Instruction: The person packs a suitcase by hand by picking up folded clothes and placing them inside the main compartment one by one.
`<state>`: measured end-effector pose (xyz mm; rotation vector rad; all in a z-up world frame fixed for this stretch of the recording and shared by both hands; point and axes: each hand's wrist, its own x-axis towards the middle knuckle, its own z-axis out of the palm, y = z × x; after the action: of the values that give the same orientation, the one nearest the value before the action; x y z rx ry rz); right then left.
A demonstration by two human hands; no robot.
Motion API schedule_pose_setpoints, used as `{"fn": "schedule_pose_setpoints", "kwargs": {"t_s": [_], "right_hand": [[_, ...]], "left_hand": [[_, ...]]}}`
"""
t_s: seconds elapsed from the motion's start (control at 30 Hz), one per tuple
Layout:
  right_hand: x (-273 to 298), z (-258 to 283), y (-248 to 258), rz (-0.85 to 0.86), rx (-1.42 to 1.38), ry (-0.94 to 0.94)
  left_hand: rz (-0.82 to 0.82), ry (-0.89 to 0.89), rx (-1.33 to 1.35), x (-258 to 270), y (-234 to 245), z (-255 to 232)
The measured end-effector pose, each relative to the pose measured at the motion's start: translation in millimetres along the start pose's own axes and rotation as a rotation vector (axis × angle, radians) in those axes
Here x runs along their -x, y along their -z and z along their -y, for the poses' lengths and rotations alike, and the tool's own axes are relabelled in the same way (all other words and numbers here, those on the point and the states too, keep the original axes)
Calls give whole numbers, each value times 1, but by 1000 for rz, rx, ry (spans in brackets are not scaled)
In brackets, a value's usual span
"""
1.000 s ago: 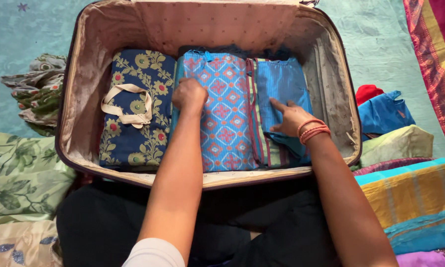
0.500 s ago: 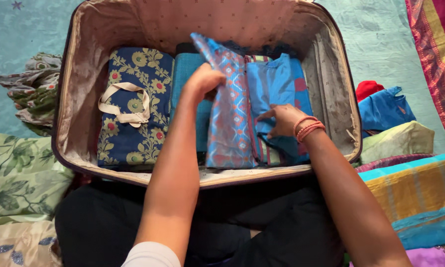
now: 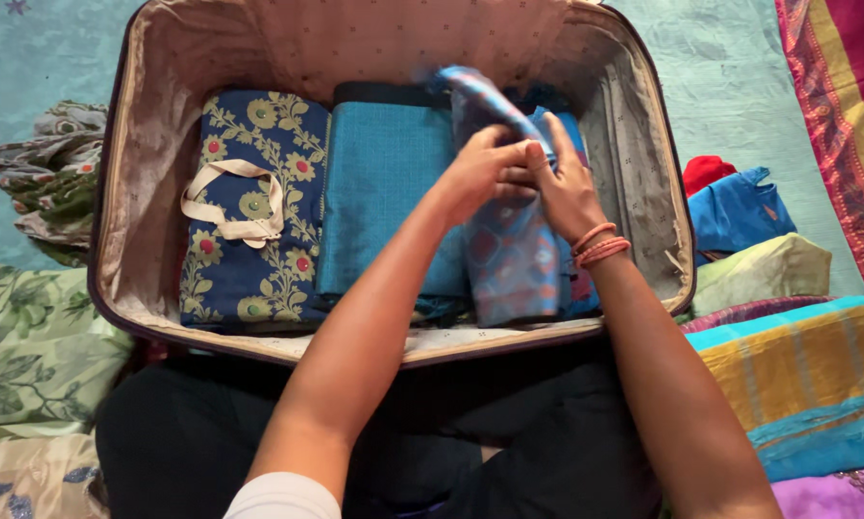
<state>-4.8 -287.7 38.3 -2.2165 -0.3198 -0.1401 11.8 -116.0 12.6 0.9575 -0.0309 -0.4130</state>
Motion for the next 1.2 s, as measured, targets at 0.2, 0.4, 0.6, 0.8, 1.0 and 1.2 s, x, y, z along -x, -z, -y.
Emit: {"fn": "schedule_pose_setpoints", "kwargs": {"t_s": [0.2,0.4,0.6,0.8,1.0,1.2], "right_hand": [[3,-4,8,-110,455,-191],[5,-10,11,-19,710,-341],[10,-23,6,264,640,-273],[11,-32,-10,761,790,-262],[22,-33,-22,933,921,-323],[28,-50,-35,948,1013,-287]], "left_hand": [[-119,-24,-408,-37,46,40],[-625,202,-1289,-3,50,36],[-283,-41,-1162,-5,48,58],[-106,52,-1321,-8,47,73],[-96,74,-1517,-5,39,75],[-112,16,-1484,-1,44,73]]}}
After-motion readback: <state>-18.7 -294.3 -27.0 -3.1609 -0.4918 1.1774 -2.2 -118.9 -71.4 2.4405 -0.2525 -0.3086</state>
